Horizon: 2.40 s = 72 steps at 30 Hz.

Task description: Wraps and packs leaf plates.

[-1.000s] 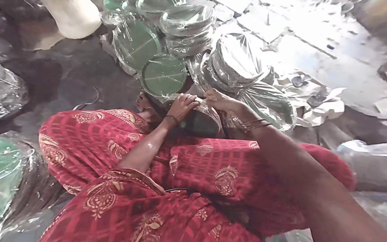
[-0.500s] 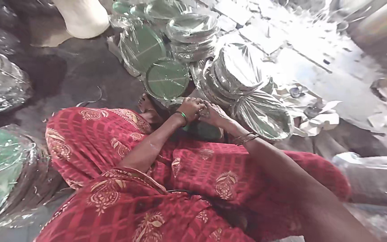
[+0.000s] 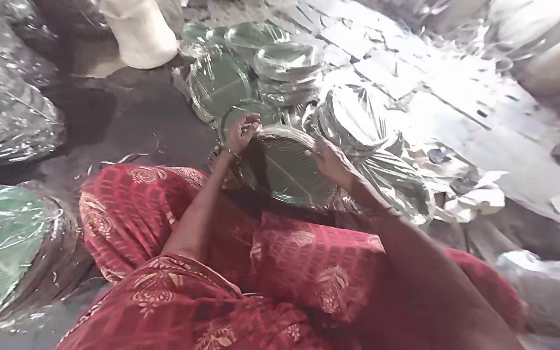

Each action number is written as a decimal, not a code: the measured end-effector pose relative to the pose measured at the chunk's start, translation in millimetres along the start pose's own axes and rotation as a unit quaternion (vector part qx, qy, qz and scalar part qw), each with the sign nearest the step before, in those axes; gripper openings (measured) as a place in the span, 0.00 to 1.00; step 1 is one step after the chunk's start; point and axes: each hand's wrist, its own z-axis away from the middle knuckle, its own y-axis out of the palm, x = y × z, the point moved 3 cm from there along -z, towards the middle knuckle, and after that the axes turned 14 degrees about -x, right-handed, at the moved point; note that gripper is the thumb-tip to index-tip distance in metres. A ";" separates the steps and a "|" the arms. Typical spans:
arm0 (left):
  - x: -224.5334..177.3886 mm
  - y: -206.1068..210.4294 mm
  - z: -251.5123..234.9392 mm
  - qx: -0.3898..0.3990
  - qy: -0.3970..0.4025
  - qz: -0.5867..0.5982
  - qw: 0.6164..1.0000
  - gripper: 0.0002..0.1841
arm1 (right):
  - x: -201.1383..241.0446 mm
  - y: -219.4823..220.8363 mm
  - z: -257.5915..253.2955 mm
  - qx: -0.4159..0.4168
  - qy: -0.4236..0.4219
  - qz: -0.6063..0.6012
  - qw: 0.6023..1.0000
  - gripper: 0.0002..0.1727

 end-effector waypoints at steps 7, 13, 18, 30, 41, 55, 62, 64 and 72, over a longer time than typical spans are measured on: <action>-36.9 -16.9 4.9 -0.034 0.159 0.010 0.987 0.28 | 10.4 -45.6 -14.6 -0.128 -0.035 0.002 0.991 0.35; -99.6 -24.4 11.4 -0.063 0.308 -0.084 0.945 0.25 | 41.8 -84.6 -2.0 -0.179 -0.113 0.061 0.975 0.45; -119.4 -12.8 10.0 -0.046 0.401 -0.049 0.914 0.18 | 41.0 -109.6 19.9 -0.191 -0.166 0.065 0.965 0.42; -73.9 -23.6 8.3 0.154 -0.038 0.046 0.986 0.42 | 4.9 -108.2 14.1 -0.131 0.111 -0.142 0.975 0.36; -59.9 -9.7 34.0 0.064 -0.222 0.240 0.943 0.25 | 0.0 -123.7 16.8 -0.259 0.339 -0.400 0.811 0.28; -60.3 -22.3 14.3 -0.097 -0.283 0.262 0.918 0.20 | 30.5 -123.0 12.4 -0.077 0.281 -0.412 0.863 0.36; -65.5 -19.0 16.5 -0.088 -0.298 0.231 0.922 0.20 | 38.5 -115.9 20.1 -0.161 0.346 -0.396 0.835 0.29; -71.9 -20.9 14.8 -0.085 -0.307 0.256 0.913 0.20 | 42.2 -117.9 18.5 -0.183 0.338 -0.400 0.832 0.31; -102.5 -22.8 12.3 -0.060 -0.214 0.356 0.907 0.25 | 40.6 -133.0 19.7 -0.204 0.315 -0.447 0.812 0.24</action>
